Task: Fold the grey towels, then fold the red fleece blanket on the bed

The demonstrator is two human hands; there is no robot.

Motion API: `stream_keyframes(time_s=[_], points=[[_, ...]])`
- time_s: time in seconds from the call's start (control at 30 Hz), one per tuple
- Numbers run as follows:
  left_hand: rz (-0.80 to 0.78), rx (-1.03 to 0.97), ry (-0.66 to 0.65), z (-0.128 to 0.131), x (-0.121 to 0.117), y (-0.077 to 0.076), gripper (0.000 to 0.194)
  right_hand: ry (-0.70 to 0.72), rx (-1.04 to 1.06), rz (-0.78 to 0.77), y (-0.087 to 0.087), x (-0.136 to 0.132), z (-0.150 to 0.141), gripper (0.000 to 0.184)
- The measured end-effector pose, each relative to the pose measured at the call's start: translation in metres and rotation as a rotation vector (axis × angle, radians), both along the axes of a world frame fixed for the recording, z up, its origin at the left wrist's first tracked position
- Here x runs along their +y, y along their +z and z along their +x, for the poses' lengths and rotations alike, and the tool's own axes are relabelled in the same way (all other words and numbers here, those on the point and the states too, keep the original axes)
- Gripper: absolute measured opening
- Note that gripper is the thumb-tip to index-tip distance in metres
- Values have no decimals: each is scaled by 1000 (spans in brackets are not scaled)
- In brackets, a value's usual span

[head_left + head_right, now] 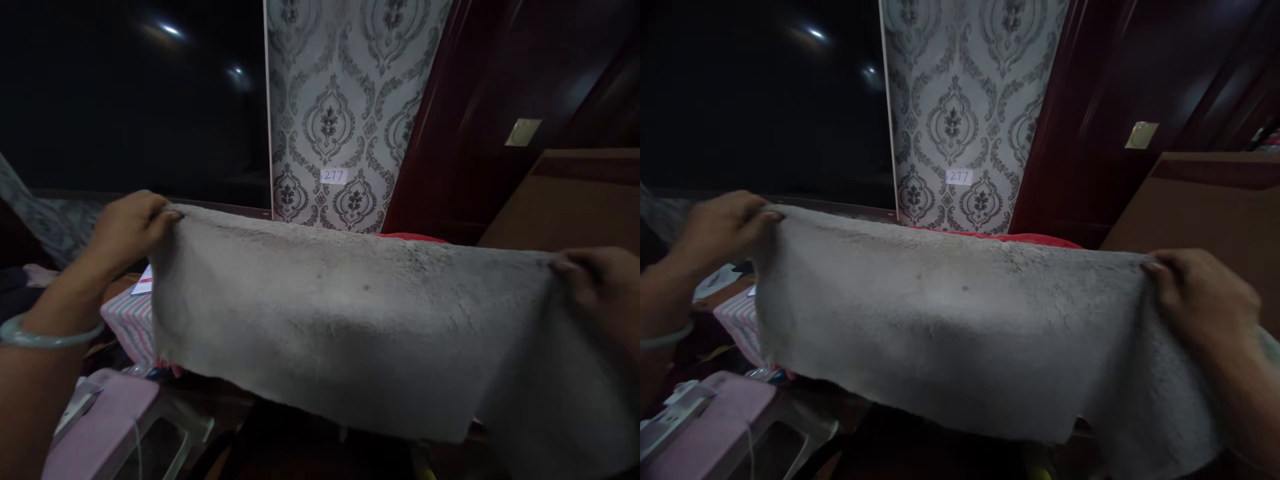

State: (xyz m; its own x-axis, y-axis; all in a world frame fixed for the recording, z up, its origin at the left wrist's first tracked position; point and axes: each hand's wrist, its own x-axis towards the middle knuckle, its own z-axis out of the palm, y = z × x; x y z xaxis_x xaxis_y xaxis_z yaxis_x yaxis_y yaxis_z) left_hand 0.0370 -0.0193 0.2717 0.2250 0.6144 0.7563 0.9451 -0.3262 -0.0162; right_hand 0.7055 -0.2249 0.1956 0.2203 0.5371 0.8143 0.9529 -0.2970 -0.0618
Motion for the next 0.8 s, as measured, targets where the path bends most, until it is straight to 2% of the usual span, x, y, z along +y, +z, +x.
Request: stream_keyframes(time_s=[0.13, 0.23, 0.37, 0.43, 0.47, 0.53, 0.6, 0.7, 0.8], points=[[-106, 28, -17, 26, 49, 7, 52, 38, 17, -82, 16, 50, -2, 32], [-72, -22, 14, 49, 77, 26, 54, -17, -62, -39, 41, 87, -5, 33], [33, -134, 22, 67, 100, 59, 59, -96, -175, 84, 88, 119, -4, 53], [82, -135, 7, 66, 107, 64, 57, -96, -215, 130, 99, 127, 2, 60], [107, -121, 2, 62, 109, 61, 54, -90, -235, 149, 97, 129, 6, 61], [162, -84, 8, 51, 112, 41, 47, -61, -269, 171, 76, 130, 15, 57], [197, -43, 25, 35, 110, 4, 37, -1, -279, 159, 31, 126, 22, 51], [94, 105, -55, 7, 97, -76, 32, 140, -215, 80, -67, 109, 21, 44], [-113, 97, -165, -17, 73, -159, 29, 261, -99, -48, -164, 82, 5, 43]])
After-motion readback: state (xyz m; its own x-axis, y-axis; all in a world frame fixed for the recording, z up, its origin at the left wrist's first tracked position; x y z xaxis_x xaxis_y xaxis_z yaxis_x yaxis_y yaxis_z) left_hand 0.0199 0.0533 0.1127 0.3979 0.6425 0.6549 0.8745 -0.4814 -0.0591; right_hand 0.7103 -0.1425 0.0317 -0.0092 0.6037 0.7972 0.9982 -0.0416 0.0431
